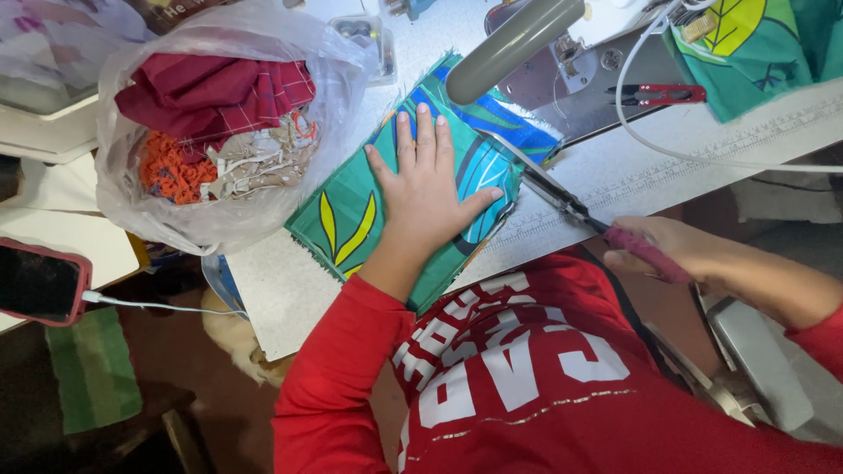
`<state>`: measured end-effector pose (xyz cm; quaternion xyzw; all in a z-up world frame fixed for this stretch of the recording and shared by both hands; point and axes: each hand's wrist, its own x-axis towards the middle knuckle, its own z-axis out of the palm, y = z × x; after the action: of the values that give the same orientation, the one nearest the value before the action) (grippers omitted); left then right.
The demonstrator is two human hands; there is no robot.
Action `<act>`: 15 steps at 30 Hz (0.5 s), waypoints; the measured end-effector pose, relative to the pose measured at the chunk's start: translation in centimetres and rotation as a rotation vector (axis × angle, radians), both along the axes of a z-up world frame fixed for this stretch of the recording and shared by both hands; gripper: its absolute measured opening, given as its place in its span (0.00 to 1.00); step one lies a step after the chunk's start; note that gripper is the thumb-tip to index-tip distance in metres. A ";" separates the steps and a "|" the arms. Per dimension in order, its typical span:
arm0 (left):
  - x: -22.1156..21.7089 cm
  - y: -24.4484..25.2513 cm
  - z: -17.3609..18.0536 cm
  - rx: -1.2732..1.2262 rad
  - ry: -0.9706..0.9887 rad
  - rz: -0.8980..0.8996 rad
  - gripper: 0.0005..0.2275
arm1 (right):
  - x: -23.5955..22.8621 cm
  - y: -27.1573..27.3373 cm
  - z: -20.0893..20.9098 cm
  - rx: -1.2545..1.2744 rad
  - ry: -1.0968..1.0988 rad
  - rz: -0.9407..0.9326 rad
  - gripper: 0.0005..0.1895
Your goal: Cutting a piece of patterned fabric with scissors and organizing scraps into a plastic bag.
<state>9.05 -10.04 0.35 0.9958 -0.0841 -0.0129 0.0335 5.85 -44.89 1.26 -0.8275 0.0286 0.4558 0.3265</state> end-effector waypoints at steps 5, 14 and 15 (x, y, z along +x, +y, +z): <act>0.0 0.0 -0.1 0.006 -0.005 -0.002 0.52 | -0.6 -1.3 0.7 -0.012 0.078 -0.030 0.20; 0.1 0.0 0.7 0.003 0.060 -0.005 0.52 | -0.6 -3.7 0.2 0.031 0.065 -0.012 0.22; 0.1 0.0 0.7 0.005 0.066 -0.004 0.53 | -0.6 -3.7 0.3 0.021 0.066 -0.011 0.24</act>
<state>9.20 -10.06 1.05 0.9948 -0.0847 -0.0458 0.0339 5.26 -48.63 1.56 -0.8083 0.0392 0.4812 0.3368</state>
